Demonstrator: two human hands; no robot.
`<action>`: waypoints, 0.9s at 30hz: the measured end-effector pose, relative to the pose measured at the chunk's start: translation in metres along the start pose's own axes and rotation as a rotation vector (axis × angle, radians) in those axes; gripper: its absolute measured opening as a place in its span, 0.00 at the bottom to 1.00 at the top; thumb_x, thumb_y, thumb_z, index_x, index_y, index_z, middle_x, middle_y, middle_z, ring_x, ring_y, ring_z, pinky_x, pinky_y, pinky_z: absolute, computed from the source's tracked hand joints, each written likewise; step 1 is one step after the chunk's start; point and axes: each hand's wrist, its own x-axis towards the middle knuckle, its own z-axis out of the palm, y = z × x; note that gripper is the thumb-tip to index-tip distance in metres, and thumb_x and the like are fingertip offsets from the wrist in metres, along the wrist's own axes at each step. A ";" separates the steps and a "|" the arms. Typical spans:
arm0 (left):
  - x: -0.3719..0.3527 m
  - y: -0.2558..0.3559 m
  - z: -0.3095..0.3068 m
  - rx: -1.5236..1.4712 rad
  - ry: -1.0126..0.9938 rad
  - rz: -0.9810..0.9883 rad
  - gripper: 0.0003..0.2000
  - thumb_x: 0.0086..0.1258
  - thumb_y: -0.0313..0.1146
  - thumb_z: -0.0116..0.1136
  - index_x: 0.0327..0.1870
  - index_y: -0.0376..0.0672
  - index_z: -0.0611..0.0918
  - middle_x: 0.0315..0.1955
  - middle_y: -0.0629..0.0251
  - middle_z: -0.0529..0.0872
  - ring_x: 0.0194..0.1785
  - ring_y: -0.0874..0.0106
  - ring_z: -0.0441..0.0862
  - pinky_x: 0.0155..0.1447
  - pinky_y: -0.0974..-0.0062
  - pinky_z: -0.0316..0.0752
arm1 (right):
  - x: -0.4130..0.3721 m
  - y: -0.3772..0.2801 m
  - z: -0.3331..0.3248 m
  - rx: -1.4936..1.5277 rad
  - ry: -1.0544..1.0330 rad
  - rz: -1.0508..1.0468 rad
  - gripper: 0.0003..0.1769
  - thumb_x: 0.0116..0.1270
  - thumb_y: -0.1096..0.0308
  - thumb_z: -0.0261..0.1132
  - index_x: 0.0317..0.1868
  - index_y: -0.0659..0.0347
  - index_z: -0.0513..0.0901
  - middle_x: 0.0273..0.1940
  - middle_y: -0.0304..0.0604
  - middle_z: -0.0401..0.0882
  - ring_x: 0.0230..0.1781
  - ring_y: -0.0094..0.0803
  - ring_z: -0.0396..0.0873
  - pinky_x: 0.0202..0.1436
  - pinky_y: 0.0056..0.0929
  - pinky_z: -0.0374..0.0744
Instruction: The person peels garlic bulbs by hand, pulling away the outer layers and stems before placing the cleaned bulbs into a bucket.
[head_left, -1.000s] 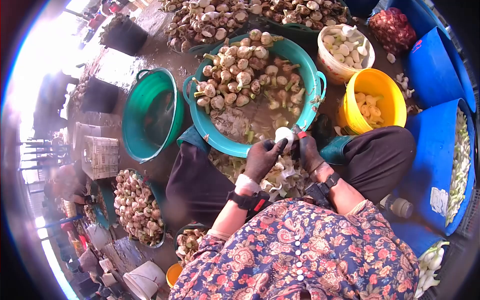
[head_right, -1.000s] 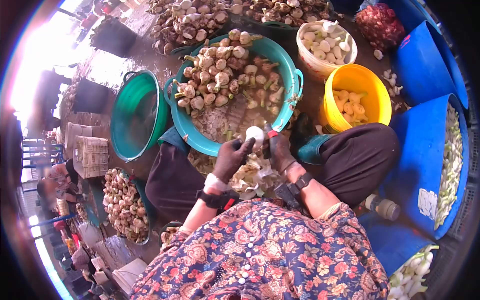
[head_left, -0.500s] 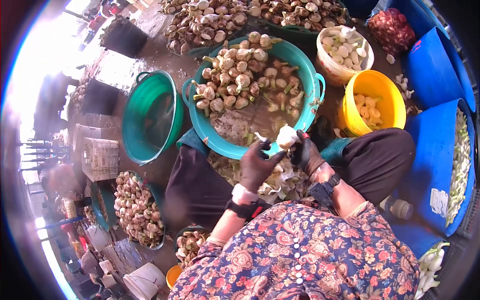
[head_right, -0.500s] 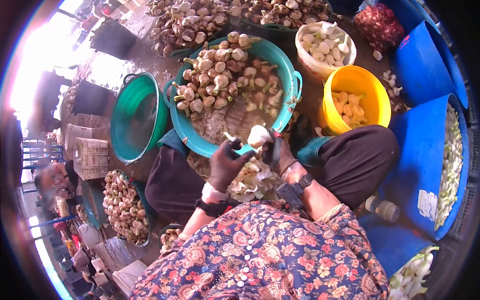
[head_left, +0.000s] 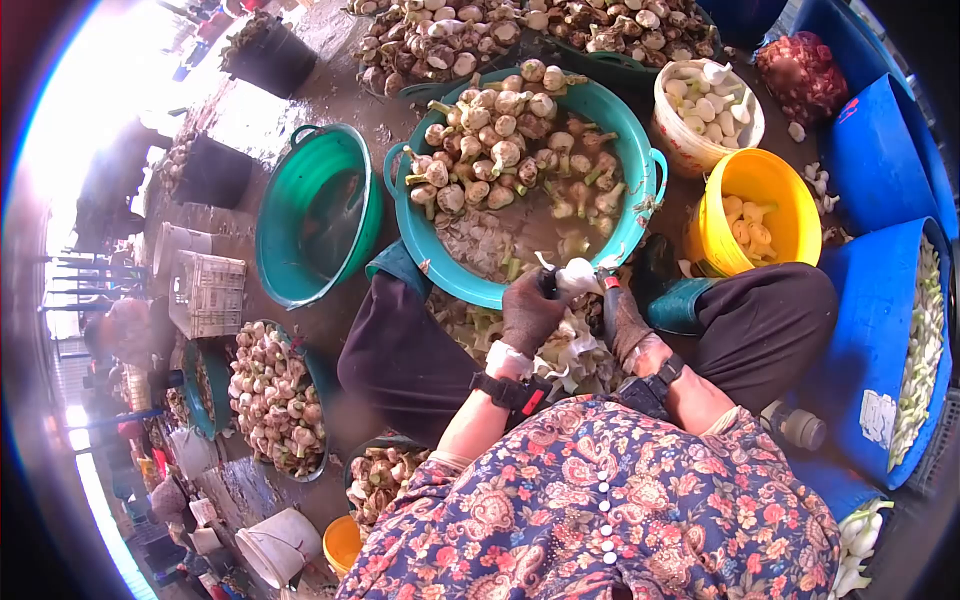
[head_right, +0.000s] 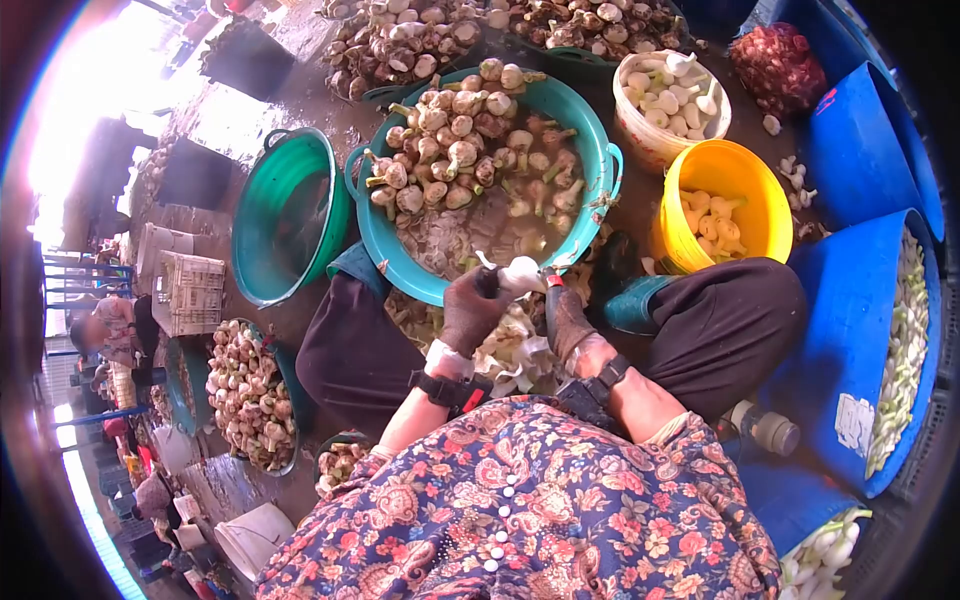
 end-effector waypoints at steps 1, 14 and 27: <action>0.002 -0.014 0.002 -0.103 0.041 -0.045 0.09 0.53 0.27 0.62 0.36 0.41 0.83 0.27 0.62 0.85 0.30 0.73 0.82 0.38 0.76 0.76 | 0.000 0.002 0.003 0.095 -0.029 -0.014 0.20 0.65 0.45 0.55 0.34 0.54 0.78 0.17 0.31 0.70 0.15 0.21 0.68 0.18 0.22 0.65; -0.024 -0.021 0.003 -0.132 0.101 0.003 0.11 0.59 0.34 0.63 0.41 0.41 0.82 0.31 0.54 0.84 0.33 0.64 0.83 0.39 0.71 0.75 | 0.011 0.012 -0.026 -0.367 -0.198 -0.339 0.19 0.71 0.55 0.54 0.45 0.61 0.81 0.38 0.32 0.79 0.37 0.20 0.75 0.39 0.22 0.75; -0.021 -0.050 -0.047 0.537 -0.117 -0.079 0.11 0.55 0.30 0.55 0.38 0.47 0.84 0.34 0.53 0.85 0.39 0.55 0.83 0.43 0.63 0.78 | -0.020 -0.021 -0.011 0.370 -0.567 0.232 0.22 0.69 0.44 0.50 0.48 0.51 0.76 0.38 0.37 0.80 0.36 0.33 0.79 0.35 0.32 0.79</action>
